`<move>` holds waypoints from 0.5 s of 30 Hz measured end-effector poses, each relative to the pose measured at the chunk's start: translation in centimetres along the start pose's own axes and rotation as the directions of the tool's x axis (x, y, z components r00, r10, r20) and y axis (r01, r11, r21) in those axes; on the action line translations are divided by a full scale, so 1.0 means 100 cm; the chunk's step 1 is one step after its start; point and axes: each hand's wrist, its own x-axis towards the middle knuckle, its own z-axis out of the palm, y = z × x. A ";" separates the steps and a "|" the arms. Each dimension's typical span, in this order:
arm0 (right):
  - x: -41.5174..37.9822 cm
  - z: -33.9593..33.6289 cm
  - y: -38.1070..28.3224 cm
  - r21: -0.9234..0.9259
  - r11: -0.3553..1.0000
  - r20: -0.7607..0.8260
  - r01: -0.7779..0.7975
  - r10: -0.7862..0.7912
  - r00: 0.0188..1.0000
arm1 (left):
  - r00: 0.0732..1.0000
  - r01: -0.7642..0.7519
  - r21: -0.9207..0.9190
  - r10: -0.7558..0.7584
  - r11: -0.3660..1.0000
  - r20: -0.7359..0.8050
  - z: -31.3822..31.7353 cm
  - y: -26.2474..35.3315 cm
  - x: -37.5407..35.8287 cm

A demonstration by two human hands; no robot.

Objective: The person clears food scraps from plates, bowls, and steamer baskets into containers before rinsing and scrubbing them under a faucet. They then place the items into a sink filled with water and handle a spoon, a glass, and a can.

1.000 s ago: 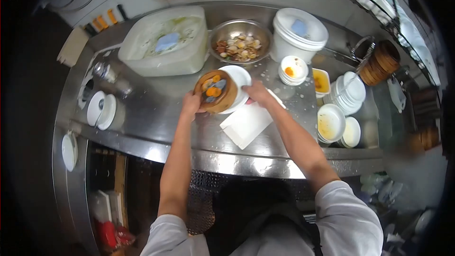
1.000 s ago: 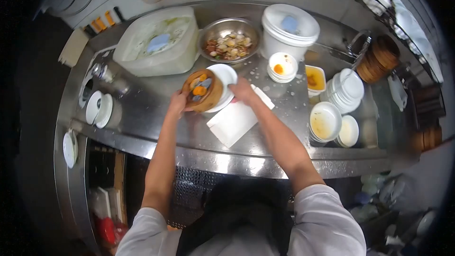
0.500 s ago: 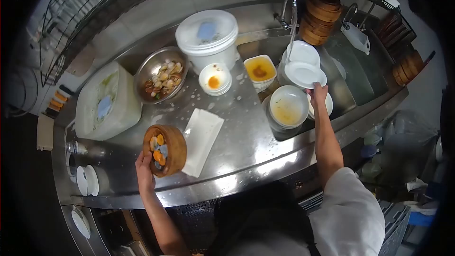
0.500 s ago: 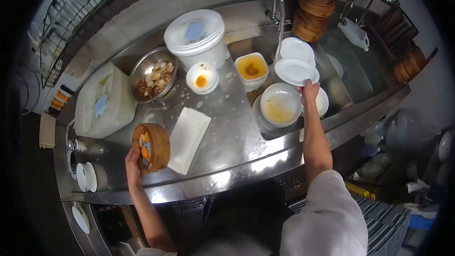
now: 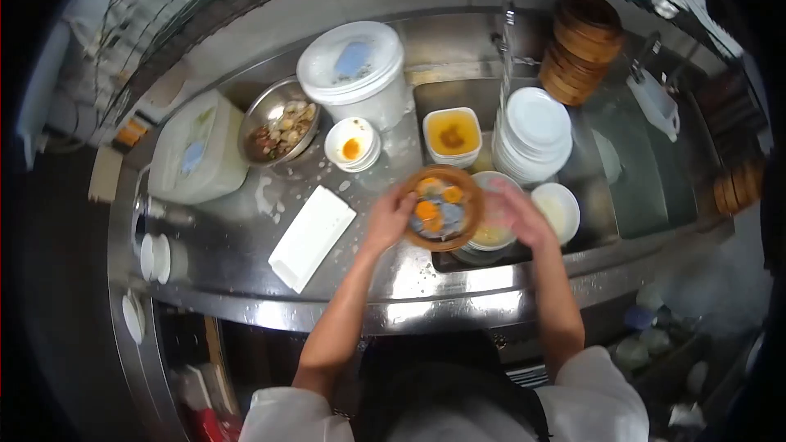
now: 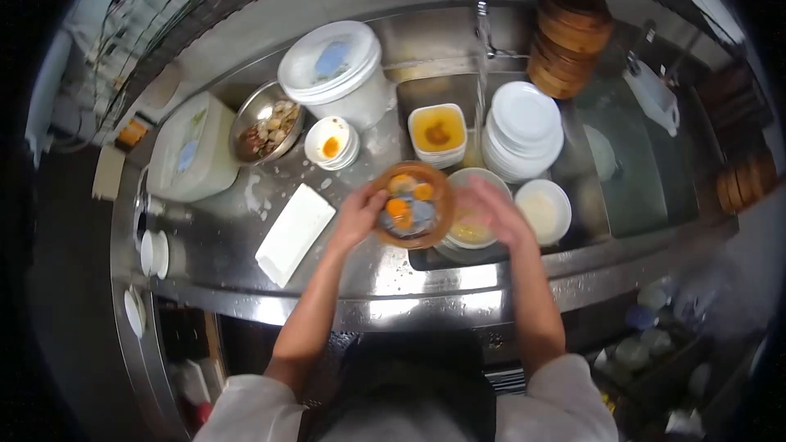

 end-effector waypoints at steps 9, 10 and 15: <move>0.074 0.169 -0.075 -0.257 0.662 -0.281 0.704 -0.749 0.601 | 0.921 0.053 -0.494 -0.234 0.868 -0.313 -0.056 -0.012 -0.012; 0.098 0.183 -0.084 -0.368 0.544 -0.261 0.754 -0.839 0.478 | 0.896 0.089 -0.465 -0.275 0.881 -0.349 -0.071 -0.032 -0.027; 0.208 0.220 -0.127 -0.857 -0.129 0.287 0.499 -0.923 0.255 | 0.570 0.447 0.174 -0.129 0.878 -0.811 -0.141 -0.154 -0.115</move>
